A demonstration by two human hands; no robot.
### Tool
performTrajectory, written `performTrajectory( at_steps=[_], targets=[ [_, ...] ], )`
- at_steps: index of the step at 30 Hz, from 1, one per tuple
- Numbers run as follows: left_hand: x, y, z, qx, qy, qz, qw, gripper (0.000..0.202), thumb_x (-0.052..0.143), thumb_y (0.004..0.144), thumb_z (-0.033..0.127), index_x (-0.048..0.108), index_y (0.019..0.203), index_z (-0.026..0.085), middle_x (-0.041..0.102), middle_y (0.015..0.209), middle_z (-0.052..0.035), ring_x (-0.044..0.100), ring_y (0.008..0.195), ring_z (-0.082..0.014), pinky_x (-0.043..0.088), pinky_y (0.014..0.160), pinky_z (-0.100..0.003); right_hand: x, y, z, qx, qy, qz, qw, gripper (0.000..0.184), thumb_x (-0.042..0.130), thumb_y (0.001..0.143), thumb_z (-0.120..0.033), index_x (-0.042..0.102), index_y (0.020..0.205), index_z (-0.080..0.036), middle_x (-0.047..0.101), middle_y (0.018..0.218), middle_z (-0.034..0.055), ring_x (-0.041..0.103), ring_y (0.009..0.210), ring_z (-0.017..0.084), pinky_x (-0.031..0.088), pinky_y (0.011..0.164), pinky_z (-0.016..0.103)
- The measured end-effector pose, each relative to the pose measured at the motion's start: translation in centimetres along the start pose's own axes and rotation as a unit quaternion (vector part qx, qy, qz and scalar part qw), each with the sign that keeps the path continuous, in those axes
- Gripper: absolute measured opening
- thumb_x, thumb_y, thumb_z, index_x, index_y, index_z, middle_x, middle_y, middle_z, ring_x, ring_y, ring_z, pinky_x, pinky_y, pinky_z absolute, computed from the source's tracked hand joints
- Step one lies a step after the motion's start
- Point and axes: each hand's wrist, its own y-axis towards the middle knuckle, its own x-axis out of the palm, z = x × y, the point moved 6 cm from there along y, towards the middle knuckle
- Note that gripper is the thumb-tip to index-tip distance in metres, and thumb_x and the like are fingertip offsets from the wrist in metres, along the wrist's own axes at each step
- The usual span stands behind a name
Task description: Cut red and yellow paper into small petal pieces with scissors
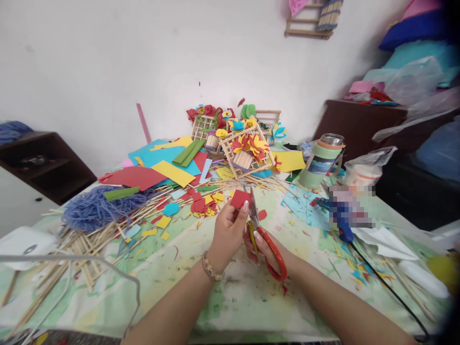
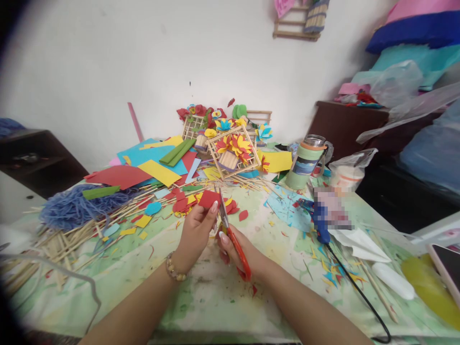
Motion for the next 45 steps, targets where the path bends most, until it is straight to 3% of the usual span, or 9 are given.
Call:
performTrajectory(
  at_steps=[12, 19, 30, 40, 45],
  targets=[
    [-0.5, 0.5, -0.4, -0.047, -0.059, -0.004, 0.997, 0.062, 0.083, 0.064, 0.074, 0.054, 0.061, 0.019, 0.052, 0.052, 0.005, 0.045, 0.05, -0.0084, 0.037, 0.05, -0.022, -1.0, -0.2, 2.2, 0.02, 0.012, -0.017, 1.0, 0.054, 0.048, 0.098, -0.077, 0.044, 0.094, -0.023, 0.041, 0.069, -0.0063, 0.037, 0.048, 0.009, 0.028, 0.045, 0.027],
    [-0.8, 0.3, -0.3, -0.019, -0.011, 0.002, 1.0, 0.063, 0.073, 0.073, 0.079, 0.054, 0.065, 0.02, 0.051, 0.054, 0.0052, 0.046, 0.052, -0.0095, 0.039, 0.053, -0.024, -1.1, -0.2, 2.2, 0.015, 0.014, -0.021, 1.0, 0.053, 0.048, 0.099, -0.075, 0.043, 0.091, -0.023, 0.039, 0.071, -0.0068, 0.035, 0.049, 0.008, 0.028, 0.046, 0.026],
    [-0.7, 0.2, -0.4, 0.033, 0.035, -0.022, 0.999, 0.058, 0.068, 0.083, 0.074, 0.049, 0.065, 0.022, 0.052, 0.057, 0.0032, 0.048, 0.057, -0.0125, 0.039, 0.055, -0.027, -0.9, -0.3, 1.8, -0.008, 0.037, -0.018, 0.999, 0.05, 0.05, 0.1, -0.073, 0.045, 0.096, -0.023, 0.037, 0.077, -0.0044, 0.033, 0.055, 0.01, 0.029, 0.05, 0.026],
    [-0.6, 0.4, -0.4, -0.019, -0.005, -0.03, 0.999, 0.065, 0.072, 0.071, 0.082, 0.052, 0.065, 0.02, 0.05, 0.054, 0.0038, 0.044, 0.051, -0.01, 0.036, 0.049, -0.024, -0.9, 0.0, 1.8, -0.003, 0.047, -0.017, 0.999, 0.052, 0.053, 0.098, -0.074, 0.045, 0.093, -0.023, 0.036, 0.074, -0.006, 0.032, 0.053, 0.009, 0.029, 0.048, 0.026],
    [-0.6, 0.4, -0.3, -0.011, -0.006, -0.034, 0.999, 0.064, 0.073, 0.072, 0.081, 0.055, 0.066, 0.02, 0.051, 0.054, 0.0039, 0.045, 0.051, -0.01, 0.037, 0.051, -0.024, -1.0, 0.1, 1.5, 0.012, 0.037, -0.003, 0.999, 0.057, 0.056, 0.093, -0.078, 0.045, 0.09, -0.022, 0.035, 0.071, -0.0072, 0.029, 0.052, 0.008, 0.027, 0.046, 0.025]
  ],
)
